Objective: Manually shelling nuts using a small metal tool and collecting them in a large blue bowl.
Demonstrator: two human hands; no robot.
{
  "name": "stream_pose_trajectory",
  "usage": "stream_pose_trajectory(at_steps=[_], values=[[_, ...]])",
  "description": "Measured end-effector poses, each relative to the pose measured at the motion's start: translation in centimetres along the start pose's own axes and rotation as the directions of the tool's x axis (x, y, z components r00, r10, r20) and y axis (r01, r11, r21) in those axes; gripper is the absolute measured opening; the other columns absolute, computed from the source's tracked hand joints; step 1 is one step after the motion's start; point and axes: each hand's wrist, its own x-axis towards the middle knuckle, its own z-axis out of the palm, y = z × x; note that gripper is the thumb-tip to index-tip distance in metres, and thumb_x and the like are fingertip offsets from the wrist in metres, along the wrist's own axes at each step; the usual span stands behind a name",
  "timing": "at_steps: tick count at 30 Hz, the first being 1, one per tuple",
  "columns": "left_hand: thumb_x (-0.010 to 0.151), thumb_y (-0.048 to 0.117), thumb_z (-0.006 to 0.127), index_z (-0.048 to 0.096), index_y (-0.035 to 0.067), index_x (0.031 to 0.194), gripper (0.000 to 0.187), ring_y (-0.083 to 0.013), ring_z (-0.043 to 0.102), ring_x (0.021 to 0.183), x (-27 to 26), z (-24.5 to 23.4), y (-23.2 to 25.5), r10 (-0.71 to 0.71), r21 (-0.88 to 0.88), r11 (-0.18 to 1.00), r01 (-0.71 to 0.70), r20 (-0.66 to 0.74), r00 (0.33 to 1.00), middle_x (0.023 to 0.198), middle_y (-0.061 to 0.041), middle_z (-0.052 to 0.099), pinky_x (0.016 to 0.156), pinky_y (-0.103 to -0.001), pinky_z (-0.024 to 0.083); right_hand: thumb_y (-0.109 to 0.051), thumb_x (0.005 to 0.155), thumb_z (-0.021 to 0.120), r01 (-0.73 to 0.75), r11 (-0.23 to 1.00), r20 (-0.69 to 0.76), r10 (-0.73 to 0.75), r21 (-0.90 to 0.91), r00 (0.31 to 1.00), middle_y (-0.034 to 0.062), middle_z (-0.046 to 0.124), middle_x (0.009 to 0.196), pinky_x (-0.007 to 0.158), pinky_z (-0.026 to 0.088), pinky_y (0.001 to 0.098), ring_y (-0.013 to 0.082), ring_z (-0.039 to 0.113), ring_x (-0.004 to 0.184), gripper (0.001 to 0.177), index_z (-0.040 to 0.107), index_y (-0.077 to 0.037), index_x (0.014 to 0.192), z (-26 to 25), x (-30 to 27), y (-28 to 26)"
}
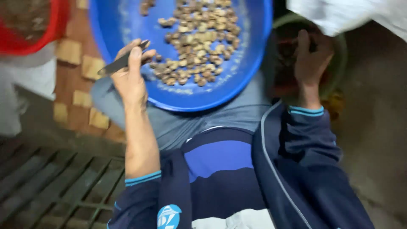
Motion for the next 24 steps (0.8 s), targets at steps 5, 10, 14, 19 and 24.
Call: stream_pose_trajectory(at_steps=[5, 10, 14, 19, 24], values=[[0.106, 0.015, 0.059, 0.065, -0.002, 0.125, 0.026, -0.0207, 0.076, 0.091, 0.9, -2.2, 0.4, 0.104, 0.105, 0.99, -0.096, -0.072, 0.992, 0.111, -0.014, 0.076, 0.083, -0.03, 0.06, 0.008, 0.106, 0.065, 0.241, 0.928, 0.259, -0.316, 0.285, 0.913, 0.0158, 0.067, 0.095, 0.064, 0.05, 0.033, 0.0231, 0.061, 0.071, 0.025, 0.062, 0.007, 0.131, 7.7, 0.8, -16.0], [0.102, 0.015, 0.063, 0.071, 0.001, 0.12, 0.024, -0.0185, 0.077, 0.09, 0.2, -1.2, -0.4, 0.145, 0.183, 0.976, -0.121, -0.121, 0.982, 0.105, -0.011, 0.078, 0.083, -0.028, 0.061, -0.005, 0.095, 0.074, 0.497, 0.827, 0.541, -0.553, 0.263, 0.634, 0.0099, 0.078, 0.094, 0.053, 0.053, 0.0317, 0.0206, 0.07, 0.065, 0.028, 0.068, -0.002, 0.122, 18.4, -1.1, -19.1], [0.103, 0.015, 0.063, 0.07, -0.002, 0.119, 0.025, -0.0185, 0.074, 0.093, -0.2, -0.9, -0.1, 0.165, 0.265, 0.954, -0.139, -0.076, 0.983, 0.113, -0.009, 0.074, 0.085, -0.029, 0.059, -0.015, 0.087, 0.069, 0.643, 0.759, 0.708, -0.509, 0.102, 0.489, 0.0144, 0.066, 0.112, 0.066, 0.054, 0.0498, 0.0415, 0.067, 0.082, 0.042, 0.059, -0.009, 0.127, 24.5, -3.9, -18.3], [0.102, 0.014, 0.063, 0.071, -0.002, 0.116, 0.023, -0.0156, 0.072, 0.091, -0.1, -0.7, -0.1, 0.192, 0.334, 0.929, -0.16, -0.066, 0.979, 0.109, -0.008, 0.076, 0.085, -0.028, 0.059, -0.013, 0.092, 0.062, 0.696, 0.717, 0.609, -0.545, -0.017, 0.576, 0.0111, 0.059, 0.108, 0.06, 0.052, 0.0458, 0.0344, 0.067, 0.079, 0.033, 0.057, -0.01, 0.124, 28.0, -5.6, -17.6], [0.108, 0.026, 0.063, 0.076, 0.01, 0.121, 0.024, -0.0326, 0.076, 0.105, 0.2, -0.8, -2.1, 0.336, 0.472, 0.832, -0.29, -0.014, 0.942, 0.109, -0.015, 0.079, 0.089, -0.048, 0.063, -0.017, 0.091, 0.072, 0.775, 0.629, 0.649, -0.563, -0.065, 0.512, 0.0066, 0.051, 0.099, 0.05, 0.054, 0.0448, 0.0312, 0.063, 0.07, 0.022, 0.06, -0.011, 0.108, 30.7, -5.3, -14.2]])
